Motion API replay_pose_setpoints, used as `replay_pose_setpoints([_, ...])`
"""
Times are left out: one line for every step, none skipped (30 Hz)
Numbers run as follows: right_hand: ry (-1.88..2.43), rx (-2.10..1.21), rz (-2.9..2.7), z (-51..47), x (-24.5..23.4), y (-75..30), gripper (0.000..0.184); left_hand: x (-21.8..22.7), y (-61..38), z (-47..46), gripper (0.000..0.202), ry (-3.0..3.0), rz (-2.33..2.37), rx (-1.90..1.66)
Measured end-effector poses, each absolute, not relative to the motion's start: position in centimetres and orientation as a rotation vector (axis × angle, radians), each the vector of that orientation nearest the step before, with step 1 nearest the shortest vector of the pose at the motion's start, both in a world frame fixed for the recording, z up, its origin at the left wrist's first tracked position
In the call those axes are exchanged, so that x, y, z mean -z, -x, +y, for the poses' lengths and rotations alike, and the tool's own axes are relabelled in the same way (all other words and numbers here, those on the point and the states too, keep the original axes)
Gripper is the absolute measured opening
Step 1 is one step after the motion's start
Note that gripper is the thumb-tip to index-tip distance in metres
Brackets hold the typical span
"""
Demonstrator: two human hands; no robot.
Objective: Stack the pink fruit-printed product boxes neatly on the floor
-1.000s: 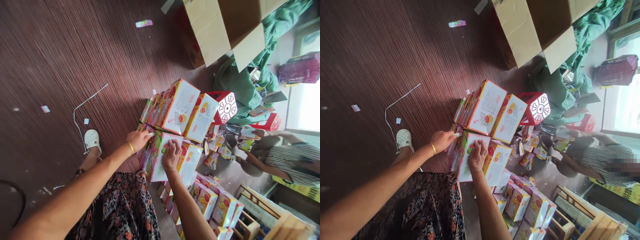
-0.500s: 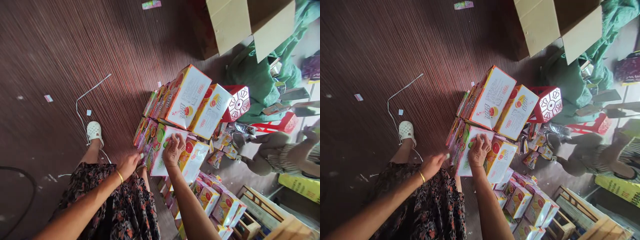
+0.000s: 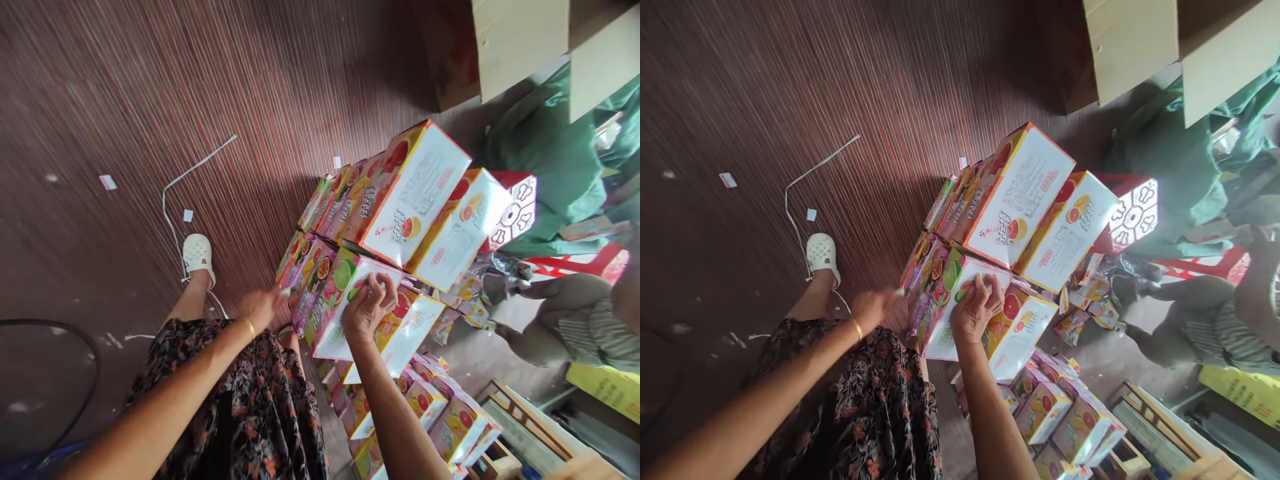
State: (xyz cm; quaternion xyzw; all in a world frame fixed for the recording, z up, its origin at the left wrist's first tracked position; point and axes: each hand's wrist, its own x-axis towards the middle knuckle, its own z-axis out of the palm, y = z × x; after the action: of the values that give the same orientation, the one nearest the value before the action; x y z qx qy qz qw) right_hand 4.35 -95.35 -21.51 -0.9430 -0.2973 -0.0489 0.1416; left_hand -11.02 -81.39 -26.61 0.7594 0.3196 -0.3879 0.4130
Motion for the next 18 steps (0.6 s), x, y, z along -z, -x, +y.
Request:
replay_pose_setpoints([2.715,0.158,-0.877,-95.4,21.6,-4.4,0.028,28.2,9.2,-80.3,0.057,-1.936,0.84,0.956])
replay_pose_setpoints([2.711,0.172,-0.895,-95.5,21.6,-4.4,0.029,29.9,7.3,-79.6,0.06,-1.951,0.844,0.933])
replay_pose_setpoints([2.709,0.181,-0.908,-95.6,21.7,-4.4,0.03,31.5,5.6,-79.4,0.06,-1.951,0.82,0.919])
replay_pose_setpoints([2.71,0.189,-0.913,-95.6,21.8,-4.4,0.031,32.8,4.5,-79.8,0.057,-1.939,0.773,0.914])
replay_pose_setpoints([2.711,0.196,-0.912,-95.6,21.9,-4.4,0.032,33.7,4.1,-80.6,0.053,-1.924,0.731,0.916])
replay_pose_setpoints([2.711,0.203,-0.91,-95.7,21.9,-4.4,0.033,34.0,4.6,-81.7,0.051,-1.906,0.696,0.929])
replay_pose_setpoints([2.71,0.208,-0.908,-95.7,22.0,-4.4,0.033,33.8,5.8,-82.9,0.048,-1.888,0.674,0.952])
replay_pose_setpoints([2.709,0.213,-0.909,-95.7,22.0,-4.4,0.033,33.2,7.6,-83.9,0.047,-1.869,0.662,0.987])
replay_pose_setpoints([2.71,0.216,-0.91,-95.7,22.1,-4.4,0.033,32.5,9.7,-84.6,0.045,-1.849,0.65,1.027])
replay_pose_setpoints([2.71,0.215,-0.915,-95.7,22.1,-4.3,0.033,31.7,11.6,-84.9,0.042,-1.837,0.645,1.054])
replay_pose_setpoints([2.709,0.21,-0.917,-95.7,22.1,-4.3,0.033,31.2,13.0,-84.6,0.041,-1.833,0.649,1.07])
replay_pose_setpoints([2.706,0.203,-0.917,-95.7,22.1,-4.3,0.033,31.0,13.7,-83.9,0.042,-1.837,0.667,1.073])
replay_pose_setpoints([2.7,0.197,-0.912,-95.7,22.0,-4.2,0.033,31.3,13.5,-82.9,0.044,-1.851,0.701,1.063])
replay_pose_setpoints([2.69,0.192,-0.907,-95.6,22.0,-4.2,0.033,32.0,12.5,-81.7,0.048,-1.868,0.741,1.043])
replay_pose_setpoints([2.679,0.191,-0.902,-95.6,21.9,-4.2,0.033,33.2,10.9,-80.5,0.054,-1.888,0.789,1.013])
replay_pose_setpoints([2.669,0.193,-0.901,-95.5,21.8,-4.2,0.033,34.6,8.9,-79.6,0.057,-1.904,0.828,0.985])
replay_pose_setpoints([2.661,0.198,-0.904,-95.5,21.7,-4.2,0.033,36.1,7.0,-79.1,0.057,-1.906,0.836,0.959])
replay_pose_setpoints([2.656,0.202,-0.908,-95.4,21.6,-4.2,0.033,37.5,5.4,-79.2,0.056,-1.896,0.831,0.946])
